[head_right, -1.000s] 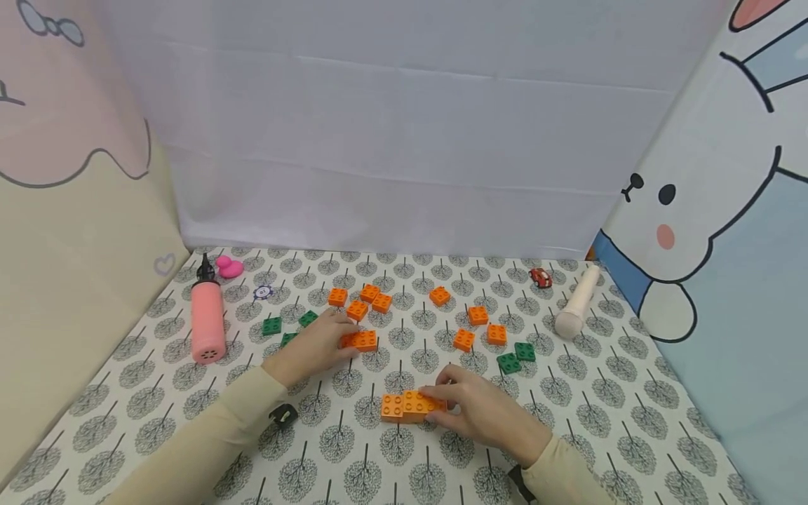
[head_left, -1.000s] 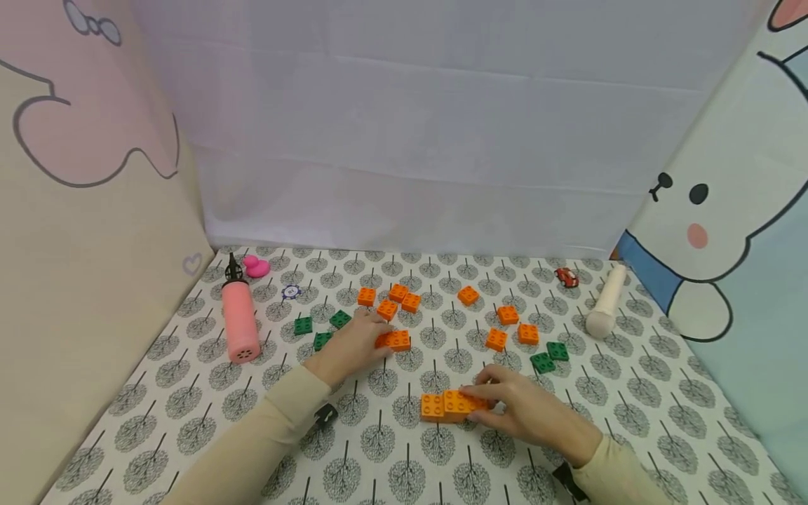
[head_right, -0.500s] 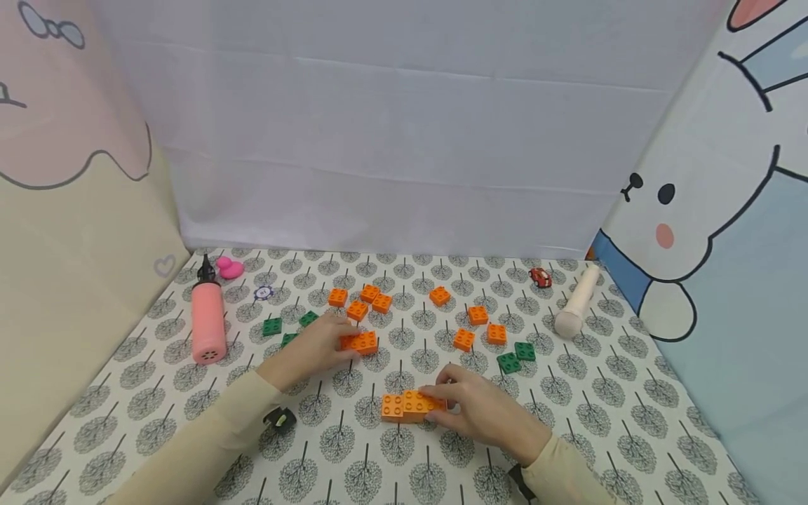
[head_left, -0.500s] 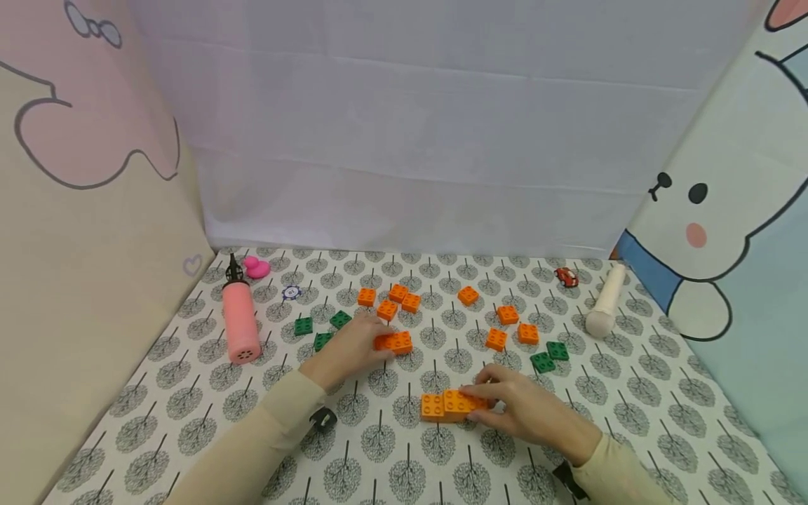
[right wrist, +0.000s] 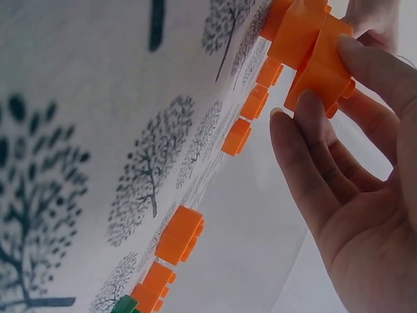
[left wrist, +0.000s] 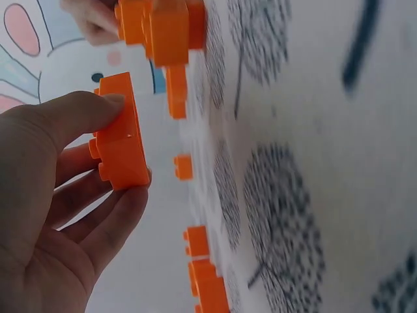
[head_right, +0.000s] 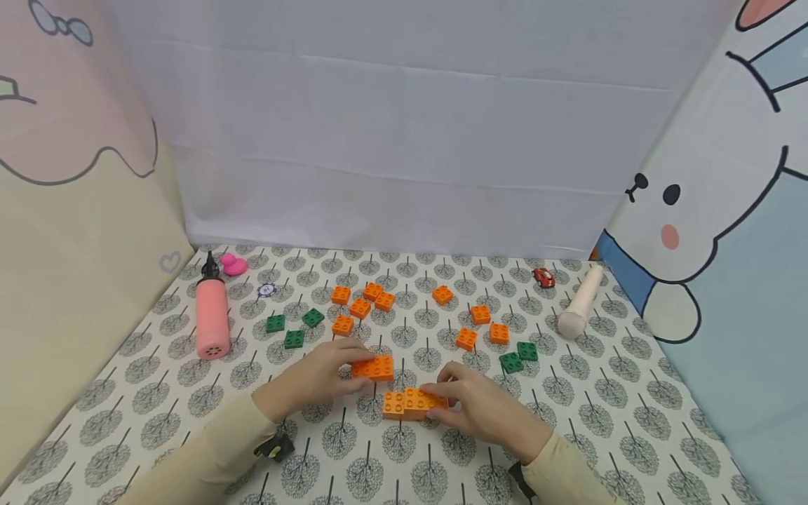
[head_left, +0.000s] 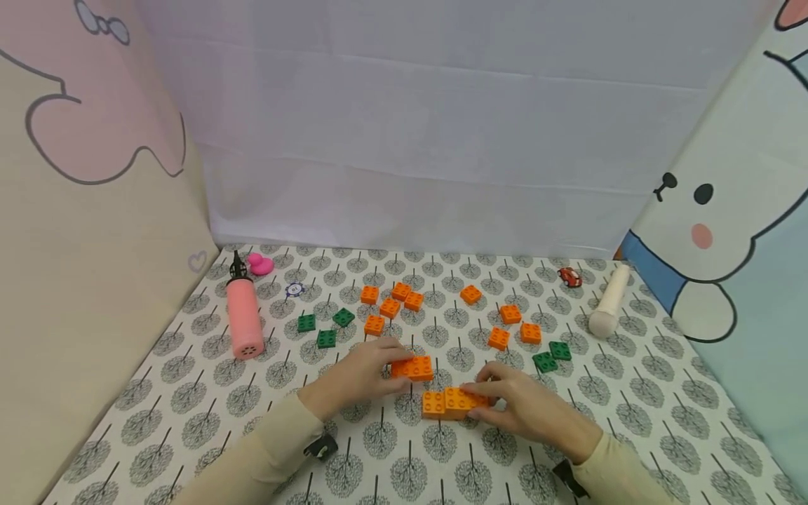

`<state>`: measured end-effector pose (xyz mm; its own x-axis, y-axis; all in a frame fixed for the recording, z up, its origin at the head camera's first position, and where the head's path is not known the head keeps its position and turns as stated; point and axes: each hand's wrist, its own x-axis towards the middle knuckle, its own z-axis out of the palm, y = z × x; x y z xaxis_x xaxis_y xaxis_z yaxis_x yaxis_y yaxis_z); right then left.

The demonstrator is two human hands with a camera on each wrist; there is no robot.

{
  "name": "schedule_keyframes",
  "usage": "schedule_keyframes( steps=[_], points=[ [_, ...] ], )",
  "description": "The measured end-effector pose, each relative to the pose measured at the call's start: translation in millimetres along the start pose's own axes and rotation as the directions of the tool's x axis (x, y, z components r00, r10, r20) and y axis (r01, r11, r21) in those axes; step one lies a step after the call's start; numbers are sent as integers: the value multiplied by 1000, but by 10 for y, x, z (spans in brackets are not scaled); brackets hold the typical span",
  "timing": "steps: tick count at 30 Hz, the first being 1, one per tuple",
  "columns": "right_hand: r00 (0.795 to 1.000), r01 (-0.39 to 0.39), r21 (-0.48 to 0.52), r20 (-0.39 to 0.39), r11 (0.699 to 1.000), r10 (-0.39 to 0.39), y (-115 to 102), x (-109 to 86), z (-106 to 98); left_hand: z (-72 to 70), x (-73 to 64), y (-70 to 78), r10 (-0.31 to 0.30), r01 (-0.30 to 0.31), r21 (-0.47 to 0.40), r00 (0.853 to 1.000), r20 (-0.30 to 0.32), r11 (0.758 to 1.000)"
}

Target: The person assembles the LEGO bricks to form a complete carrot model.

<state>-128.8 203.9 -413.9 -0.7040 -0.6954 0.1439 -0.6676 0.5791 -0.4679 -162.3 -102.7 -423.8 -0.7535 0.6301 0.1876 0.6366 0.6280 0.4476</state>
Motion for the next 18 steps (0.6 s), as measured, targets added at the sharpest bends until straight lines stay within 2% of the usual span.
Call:
schedule_keyframes(
  steps=[5,11,18],
  points=[
    [1000,-10,-8,-6,1000,10,13,7,8,39,-77,154,75,-75,-23,997,0,997],
    [1000,-10,-11,-6,1000,10,12,16,14,80,-162,251,78,-78,-44,997,13,996],
    [1000,-11,-15,-4,1000,11,21,21,14,117,-163,266,112,-112,-32,994,-1,993]
  ],
)
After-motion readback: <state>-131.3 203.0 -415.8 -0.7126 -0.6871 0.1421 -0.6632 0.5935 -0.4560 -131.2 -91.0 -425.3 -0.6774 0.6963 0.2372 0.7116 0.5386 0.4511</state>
